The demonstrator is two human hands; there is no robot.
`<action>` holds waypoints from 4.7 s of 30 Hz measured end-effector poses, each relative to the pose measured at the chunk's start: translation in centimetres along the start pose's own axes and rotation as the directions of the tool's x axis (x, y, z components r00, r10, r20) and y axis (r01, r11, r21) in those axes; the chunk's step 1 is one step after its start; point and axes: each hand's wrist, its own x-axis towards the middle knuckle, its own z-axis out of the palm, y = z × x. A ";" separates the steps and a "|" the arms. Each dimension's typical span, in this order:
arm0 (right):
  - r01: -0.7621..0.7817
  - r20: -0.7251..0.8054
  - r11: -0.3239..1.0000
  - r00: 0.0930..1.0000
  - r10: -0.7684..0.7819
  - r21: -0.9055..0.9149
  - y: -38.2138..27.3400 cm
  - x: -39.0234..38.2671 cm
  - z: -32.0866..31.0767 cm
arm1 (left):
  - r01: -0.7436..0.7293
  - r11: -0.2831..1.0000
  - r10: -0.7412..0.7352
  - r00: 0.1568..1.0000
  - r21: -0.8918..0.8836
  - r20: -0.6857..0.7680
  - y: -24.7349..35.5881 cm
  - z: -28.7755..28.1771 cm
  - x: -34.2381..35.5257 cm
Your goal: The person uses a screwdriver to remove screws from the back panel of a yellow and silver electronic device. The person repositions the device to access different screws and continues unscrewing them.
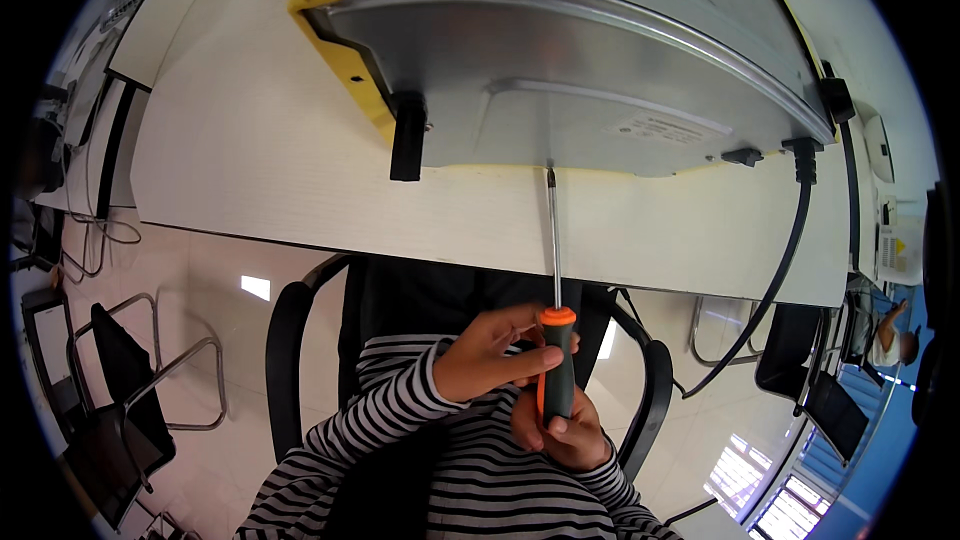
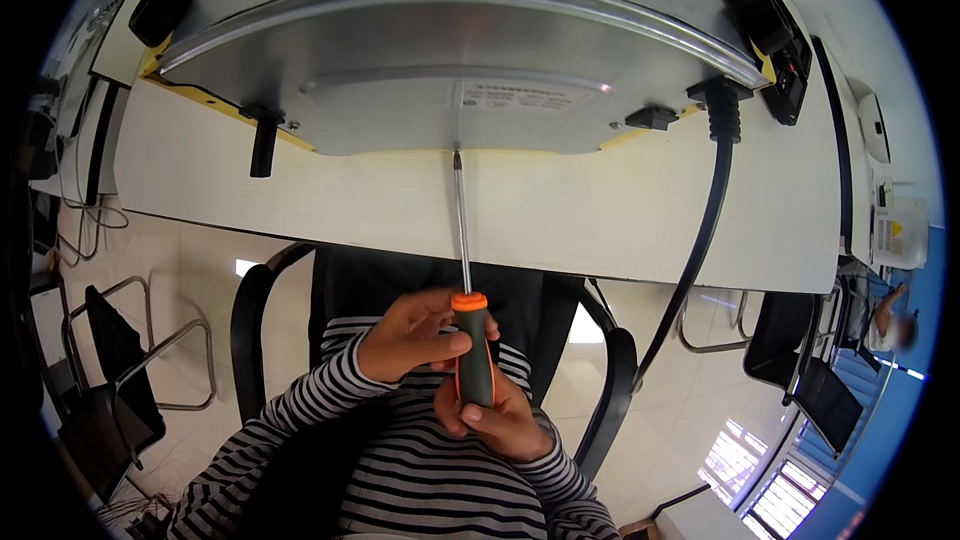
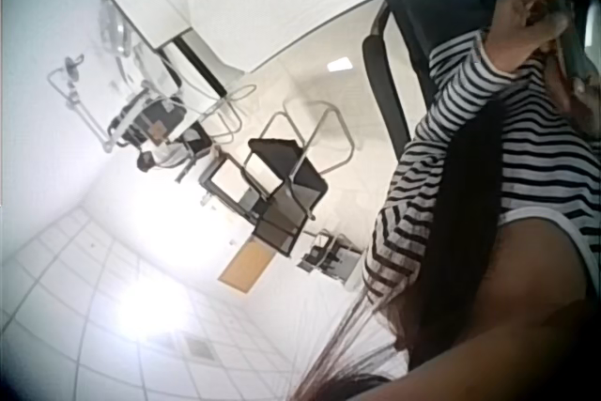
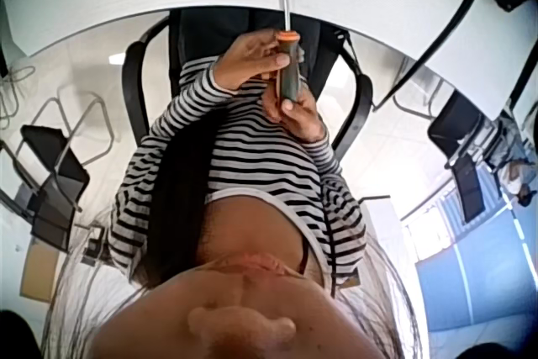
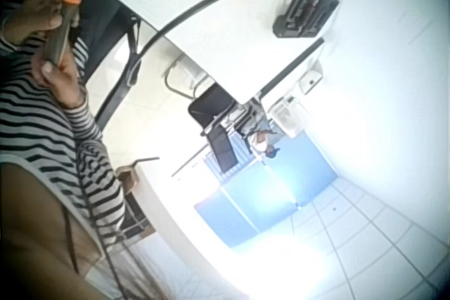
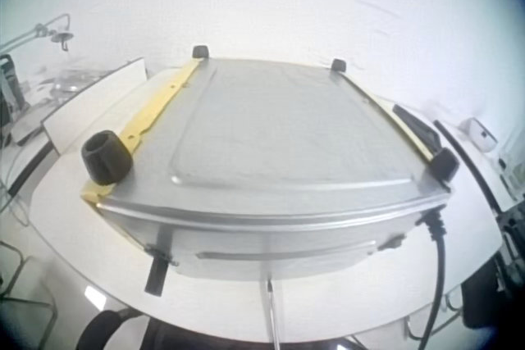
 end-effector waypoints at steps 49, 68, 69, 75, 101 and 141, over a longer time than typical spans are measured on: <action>-0.057 -0.076 0.049 0.742 -0.667 -0.997 -0.6 0.9 1.6 | -0.070 0.947 0.119 0.982 0.312 -0.143 -0.5 0.6 0.4; 0.113 -0.373 0.754 0.816 -0.442 -0.647 -0.1 0.1 1.6 | 0.013 0.997 -0.007 0.997 0.072 -0.078 -0.3 -0.2 -0.2; 0.082 -0.324 0.615 0.792 -0.517 -0.784 -0.1 0.2 1.5 | -0.027 0.991 0.039 0.995 0.132 -0.094 -0.4 -0.3 -0.1; -0.044 0.058 -0.126 0.704 -0.708 -0.991 -0.7 0.9 1.3 | -0.056 0.948 0.086 0.993 0.312 -0.083 -0.2 -0.1 0.1; -0.163 0.170 -0.360 0.660 -0.732 -0.918 -0.4 1.2 1.1 | -0.104 0.945 0.131 0.989 0.311 -0.066 -0.6 0.1 0.6; -0.119 0.194 -0.331 0.609 -0.769 -0.936 -0.1 -0.1 -0.5 | -0.004 0.997 0.003 1.000 -0.072 -0.015 -0.5 0.6 0.6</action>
